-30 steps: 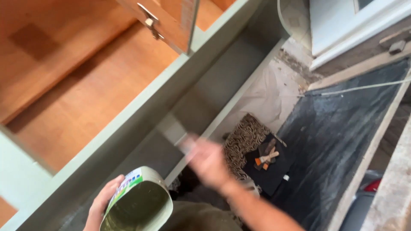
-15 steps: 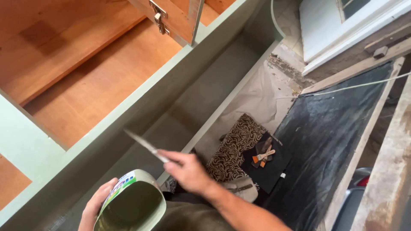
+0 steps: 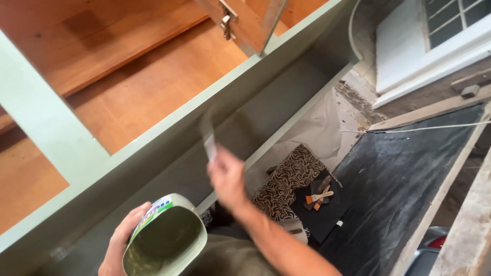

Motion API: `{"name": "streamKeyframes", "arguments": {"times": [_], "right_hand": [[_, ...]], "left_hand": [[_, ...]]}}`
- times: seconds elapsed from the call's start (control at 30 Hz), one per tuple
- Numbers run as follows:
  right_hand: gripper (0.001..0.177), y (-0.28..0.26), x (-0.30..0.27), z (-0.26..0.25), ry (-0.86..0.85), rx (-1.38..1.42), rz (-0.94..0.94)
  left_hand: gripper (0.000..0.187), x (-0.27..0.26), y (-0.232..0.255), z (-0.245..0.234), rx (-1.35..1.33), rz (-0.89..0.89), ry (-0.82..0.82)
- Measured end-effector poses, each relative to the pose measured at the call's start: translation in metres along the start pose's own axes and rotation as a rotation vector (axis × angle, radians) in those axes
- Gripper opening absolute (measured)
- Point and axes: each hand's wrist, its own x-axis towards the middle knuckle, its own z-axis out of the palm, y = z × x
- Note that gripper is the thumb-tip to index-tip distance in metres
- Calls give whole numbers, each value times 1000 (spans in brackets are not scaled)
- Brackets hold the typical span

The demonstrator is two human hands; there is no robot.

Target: The person paints the exterior and interior surfaces of a wooden cabinet with light green paint using a brush. They repeatedly dip the brush into a paint can and apply the paint to the cabinet's edges, sides, and inner shelves.

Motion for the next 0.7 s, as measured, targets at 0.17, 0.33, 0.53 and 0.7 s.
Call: {"name": "streamKeyframes", "arguments": {"times": [0.17,0.33,0.53,0.7], "right_hand": [[43,-18,-29,-42,-612,-85,137],[49,-40,88,-95,-677,-453,347],[64,10,159,-217,34,-439,371],[12,-18,134,-124,442,-230,490]], "left_hand": [[29,7,20,6,62,-19,82],[30,4,17,-4,90,20,69],[95,-6,-102,-55,8,247,-310],[54,-15,-46,-37,-49,33,-90]]}}
